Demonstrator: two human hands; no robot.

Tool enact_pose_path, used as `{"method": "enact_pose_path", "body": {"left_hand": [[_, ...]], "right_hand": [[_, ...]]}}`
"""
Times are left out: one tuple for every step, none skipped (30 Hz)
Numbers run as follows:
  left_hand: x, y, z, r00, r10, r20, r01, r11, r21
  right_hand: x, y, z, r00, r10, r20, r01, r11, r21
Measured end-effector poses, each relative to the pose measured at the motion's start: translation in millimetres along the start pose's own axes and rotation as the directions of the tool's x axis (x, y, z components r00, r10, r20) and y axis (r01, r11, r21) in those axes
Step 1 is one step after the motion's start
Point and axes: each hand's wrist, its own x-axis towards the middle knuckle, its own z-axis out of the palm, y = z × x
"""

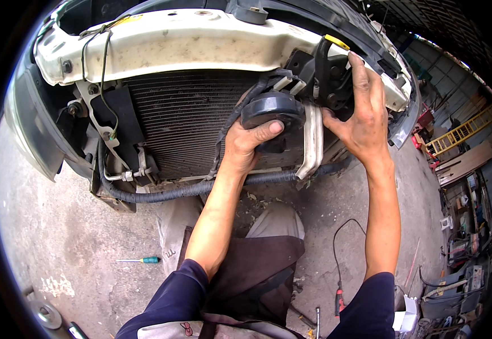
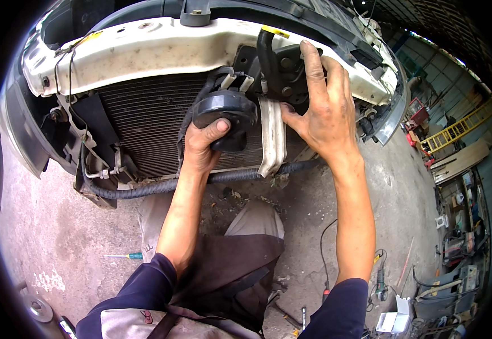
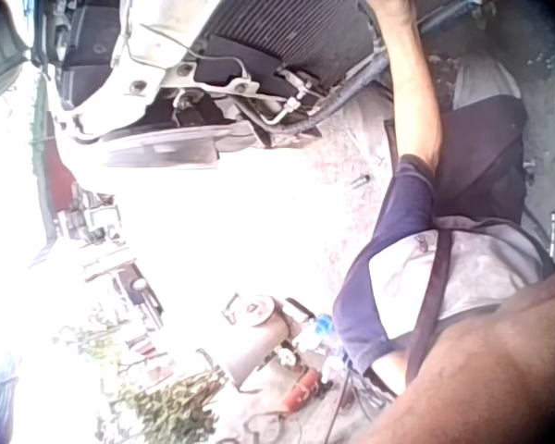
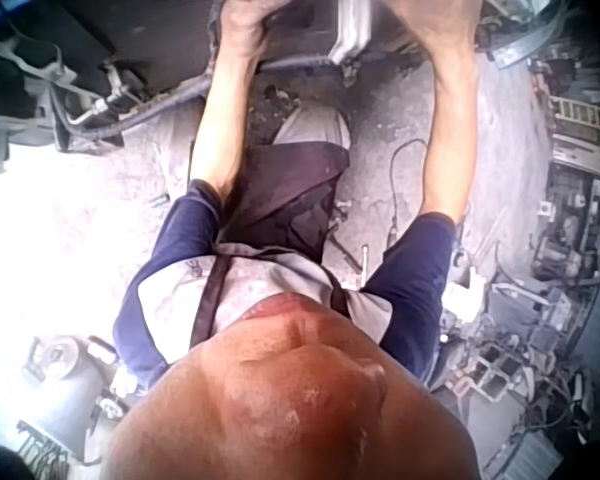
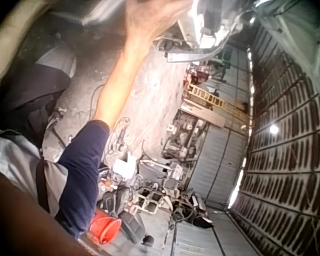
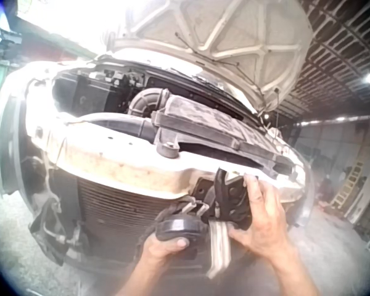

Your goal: The person installs a black plastic car part into the front radiator area of a white vehicle. They align the part, secure it with a screw using a screwdriver, and then place a black plastic cover over the engine bay.

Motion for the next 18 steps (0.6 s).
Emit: {"method": "enact_pose_path", "body": {"left_hand": [[0.2, 0.7, 0.8, 1.000, -0.001, -0.001, 0.001, 1.000, 0.003], [0.1, 1.0, 1.4, 1.000, 0.004, -0.005, -0.004, 1.000, 0.013], [-0.1, 1.3, 2.0, 1.000, 0.008, -0.008, -0.008, 1.000, 0.022], [-0.3, 2.1, 2.4, 1.000, 0.014, -0.012, -0.014, 0.999, 0.035], [-1.0, 2.3, 3.8, 0.999, 0.040, -0.021, -0.039, 0.998, 0.042], [-2.1, 2.1, 5.9, 0.997, 0.066, -0.030, -0.064, 0.997, 0.050], [-2.8, 1.4, 7.4, 0.995, 0.090, -0.038, -0.088, 0.995, 0.053], [-2.7, 1.3, 7.3, 0.996, 0.088, -0.034, -0.086, 0.994, 0.060], [-2.6, 1.3, 6.5, 0.996, 0.087, -0.031, -0.085, 0.994, 0.067], [-2.3, 1.2, 5.6, 0.996, 0.086, -0.029, -0.084, 0.994, 0.073], [-2.2, 0.4, 5.6, 0.995, 0.093, -0.029, -0.090, 0.993, 0.075], [-2.4, -0.6, 6.0, 0.995, 0.099, -0.030, -0.097, 0.992, 0.076], [-2.3, -1.0, 6.6, 0.994, 0.106, -0.029, -0.104, 0.991, 0.079], [-2.2, -0.1, 6.7, 0.996, 0.088, -0.024, -0.086, 0.994, 0.069], [-2.2, 1.3, 6.5, 0.997, 0.070, -0.018, -0.069, 0.996, 0.059], [-2.6, 2.1, 6.4, 0.999, 0.052, -0.014, -0.051, 0.998, 0.049], [-2.9, 1.5, 6.8, 0.998, 0.068, -0.018, -0.067, 0.996, 0.061], [-3.1, 0.1, 7.1, 0.996, 0.084, -0.022, -0.082, 0.994, 0.074]], "right_hand": [[-0.6, 0.8, 0.5, 1.000, 0.003, -0.001, -0.003, 1.000, 0.001], [-1.3, 1.7, 0.9, 1.000, 0.005, -0.002, -0.005, 1.000, 0.003], [-2.2, 2.2, 1.5, 1.000, 0.015, 0.000, -0.015, 1.000, 0.011], [-2.8, 2.2, 2.9, 1.000, 0.025, 0.000, -0.025, 0.999, 0.023], [-3.1, 2.1, 4.0, 0.999, 0.036, 0.000, -0.036, 0.999, 0.035], [-2.9, 1.9, 4.8, 0.999, 0.035, -0.004, -0.035, 0.999, 0.042], [-2.8, 1.5, 4.4, 0.999, 0.035, -0.006, -0.034, 0.998, 0.045], [-2.9, 1.5, 3.9, 0.999, 0.034, -0.008, -0.034, 0.998, 0.048], [-3.1, 1.7, 3.2, 0.999, 0.031, -0.010, -0.030, 0.999, 0.043], [-2.6, 1.9, 3.0, 1.000, 0.026, -0.012, -0.026, 0.999, 0.038], [-2.4, 1.9, 3.0, 1.000, 0.021, -0.014, -0.021, 0.999, 0.033], [-2.5, 1.7, 3.1, 1.000, 0.024, -0.012, -0.024, 0.999, 0.034], [-2.7, 1.8, 3.0, 1.000, 0.027, -0.012, -0.027, 0.999, 0.035], [-2.8, 2.0, 3.0, 0.999, 0.030, -0.011, -0.030, 0.999, 0.036], [-2.9, 2.3, 2.8, 1.000, 0.029, -0.012, -0.028, 0.999, 0.037], [-3.2, 2.5, 2.7, 1.000, 0.027, -0.012, -0.027, 0.999, 0.038], [-3.3, 2.7, 2.7, 1.000, 0.026, -0.011, -0.025, 0.999, 0.038], [-3.2, 2.8, 2.7, 1.000, 0.024, -0.015, -0.023, 0.999, 0.038]]}}
